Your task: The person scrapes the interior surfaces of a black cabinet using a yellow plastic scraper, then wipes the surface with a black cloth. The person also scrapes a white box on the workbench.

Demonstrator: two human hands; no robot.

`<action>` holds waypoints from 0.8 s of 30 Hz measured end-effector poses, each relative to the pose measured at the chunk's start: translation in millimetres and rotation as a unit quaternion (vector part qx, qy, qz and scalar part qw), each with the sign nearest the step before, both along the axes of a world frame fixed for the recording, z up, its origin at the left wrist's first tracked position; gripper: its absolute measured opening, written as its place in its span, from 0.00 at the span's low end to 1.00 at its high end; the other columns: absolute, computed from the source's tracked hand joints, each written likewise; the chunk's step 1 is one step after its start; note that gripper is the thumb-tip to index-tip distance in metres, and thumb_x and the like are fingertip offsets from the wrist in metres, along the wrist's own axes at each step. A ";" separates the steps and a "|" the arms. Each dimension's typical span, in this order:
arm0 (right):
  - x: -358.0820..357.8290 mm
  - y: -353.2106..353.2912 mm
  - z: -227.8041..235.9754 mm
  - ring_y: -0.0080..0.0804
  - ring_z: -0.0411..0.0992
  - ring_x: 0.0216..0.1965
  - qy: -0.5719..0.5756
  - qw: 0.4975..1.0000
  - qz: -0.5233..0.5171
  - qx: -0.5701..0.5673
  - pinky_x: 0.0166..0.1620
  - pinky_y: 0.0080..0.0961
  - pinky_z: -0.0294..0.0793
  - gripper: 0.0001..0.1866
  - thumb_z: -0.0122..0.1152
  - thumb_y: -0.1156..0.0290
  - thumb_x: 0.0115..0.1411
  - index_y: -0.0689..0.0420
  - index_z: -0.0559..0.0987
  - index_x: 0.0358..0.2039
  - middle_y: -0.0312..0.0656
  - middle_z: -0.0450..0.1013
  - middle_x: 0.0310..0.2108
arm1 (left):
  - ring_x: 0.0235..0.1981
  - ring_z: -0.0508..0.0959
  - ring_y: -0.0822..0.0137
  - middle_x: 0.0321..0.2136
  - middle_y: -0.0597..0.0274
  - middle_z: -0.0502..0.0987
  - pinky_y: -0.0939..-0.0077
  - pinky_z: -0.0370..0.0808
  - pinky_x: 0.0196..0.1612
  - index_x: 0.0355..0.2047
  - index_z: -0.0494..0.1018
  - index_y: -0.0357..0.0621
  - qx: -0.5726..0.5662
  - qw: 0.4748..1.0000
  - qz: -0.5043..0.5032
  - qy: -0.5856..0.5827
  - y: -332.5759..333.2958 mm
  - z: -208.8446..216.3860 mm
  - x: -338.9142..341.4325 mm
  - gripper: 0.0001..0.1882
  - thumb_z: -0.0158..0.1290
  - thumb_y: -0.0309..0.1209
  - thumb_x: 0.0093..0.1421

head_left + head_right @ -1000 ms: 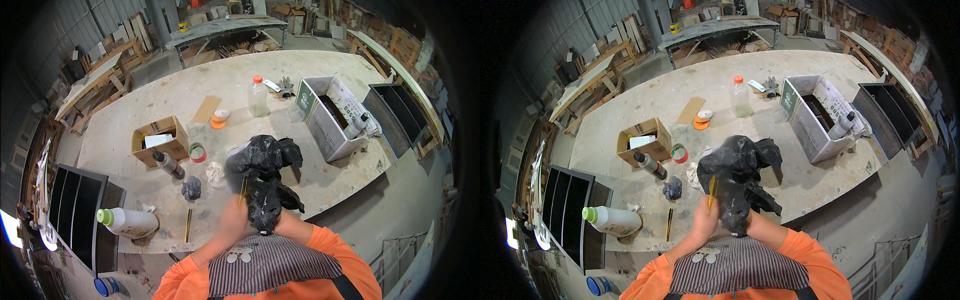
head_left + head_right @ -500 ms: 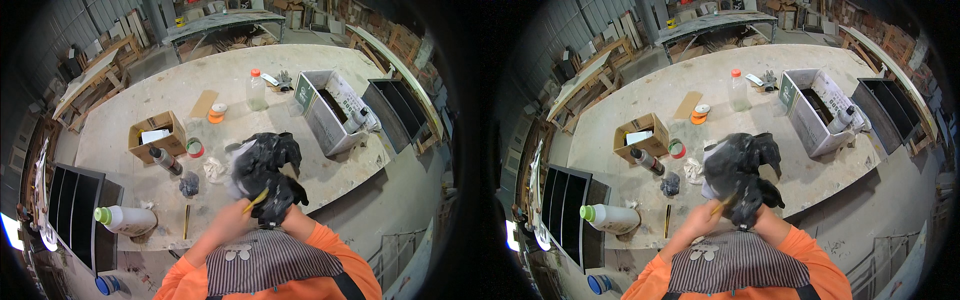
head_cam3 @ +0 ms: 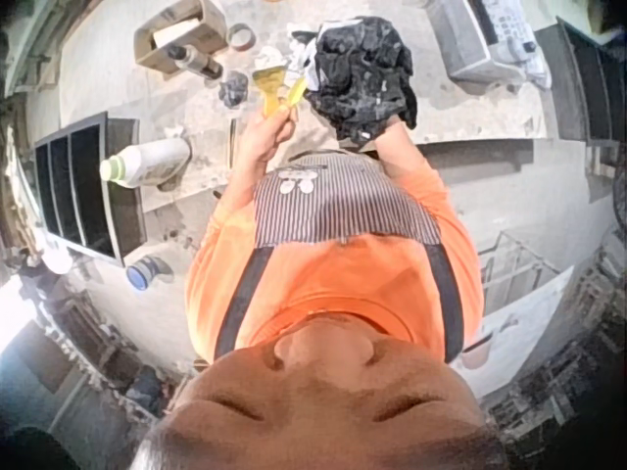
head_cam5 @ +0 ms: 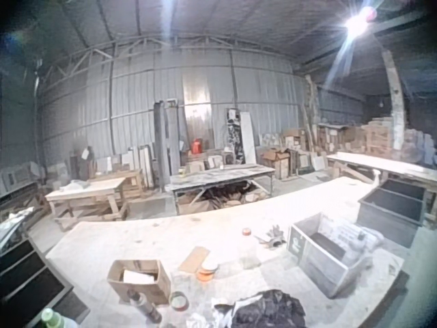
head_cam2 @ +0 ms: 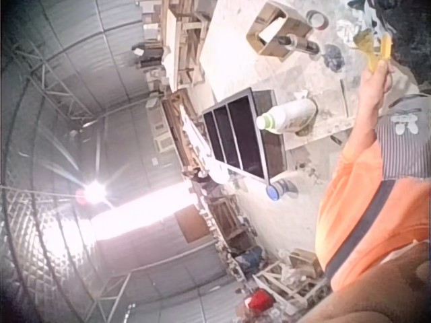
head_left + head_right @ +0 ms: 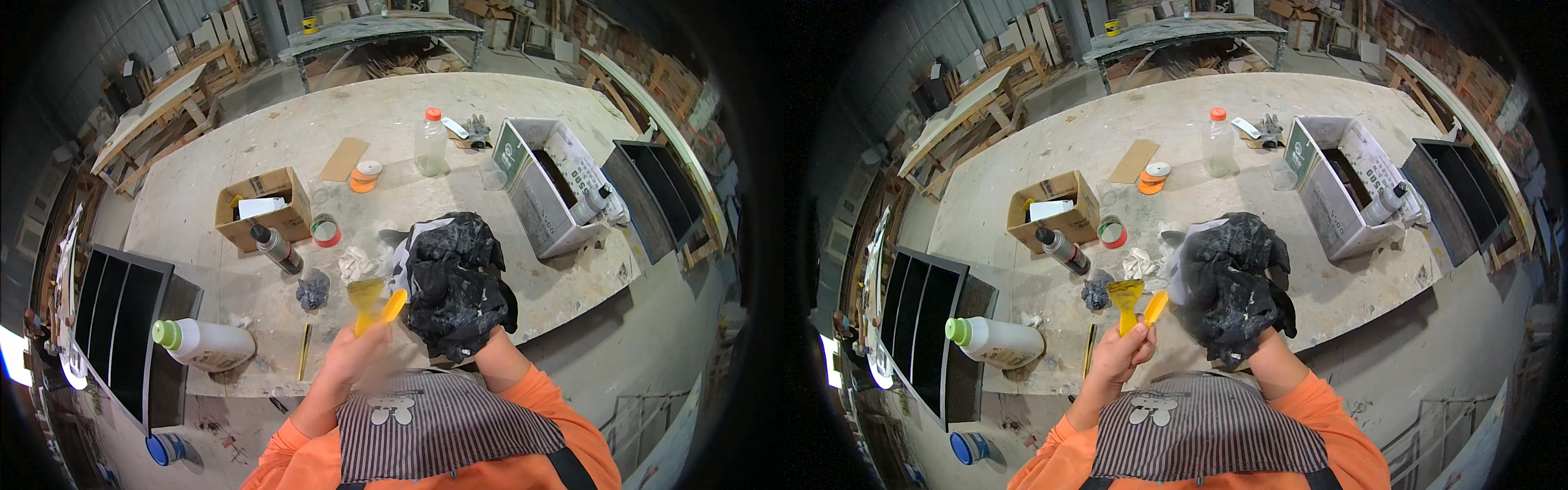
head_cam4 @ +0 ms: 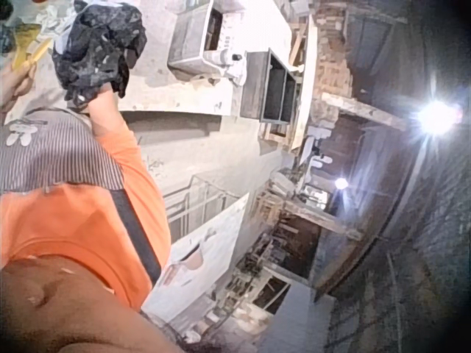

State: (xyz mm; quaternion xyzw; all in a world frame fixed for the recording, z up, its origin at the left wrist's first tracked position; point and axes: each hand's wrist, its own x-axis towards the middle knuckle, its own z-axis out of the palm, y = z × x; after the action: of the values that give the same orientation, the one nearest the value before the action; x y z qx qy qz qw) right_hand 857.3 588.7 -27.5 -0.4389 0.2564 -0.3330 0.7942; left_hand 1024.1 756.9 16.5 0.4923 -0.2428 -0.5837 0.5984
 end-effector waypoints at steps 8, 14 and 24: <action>5.9 1.1 2.4 0.45 0.71 0.50 0.008 0.999 0.031 -0.009 0.55 0.40 0.69 0.18 0.50 0.64 0.61 0.61 0.76 0.47 0.49 0.74 0.45 | 0.14 0.57 0.80 0.14 0.72 0.62 0.83 0.52 0.18 0.32 0.70 0.36 0.026 0.994 0.020 -0.106 -5.3 -8.4 -7.4 0.13 0.46 0.34 0.69; 4.1 -4.3 3.9 0.45 0.71 0.50 0.015 0.999 0.032 -0.010 0.55 0.40 0.69 0.18 0.50 0.64 0.61 0.61 0.76 0.47 0.49 0.74 0.45 | 0.13 0.57 0.80 0.13 0.73 0.62 0.83 0.53 0.17 0.32 0.70 0.37 0.058 0.992 -0.032 -0.109 -5.6 -1.4 -6.1 0.12 0.46 0.34 0.69; 24.5 31.3 -10.0 0.46 0.71 0.50 0.051 0.998 0.046 -0.014 0.55 0.40 0.69 0.18 0.50 0.64 0.61 0.61 0.76 0.46 0.50 0.74 0.45 | 0.19 0.67 0.68 0.18 0.61 0.69 0.74 0.62 0.23 0.33 0.74 0.37 -0.036 0.921 -0.197 -0.335 -16.5 -20.3 -13.9 0.11 0.52 0.33 0.59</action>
State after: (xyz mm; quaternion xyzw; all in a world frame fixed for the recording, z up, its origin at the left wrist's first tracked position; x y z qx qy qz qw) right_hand 881.8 620.1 -37.5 -0.4772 0.2717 -0.2771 0.7885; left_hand 1010.2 740.4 -3.8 0.5795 -0.5417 -0.4818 0.3724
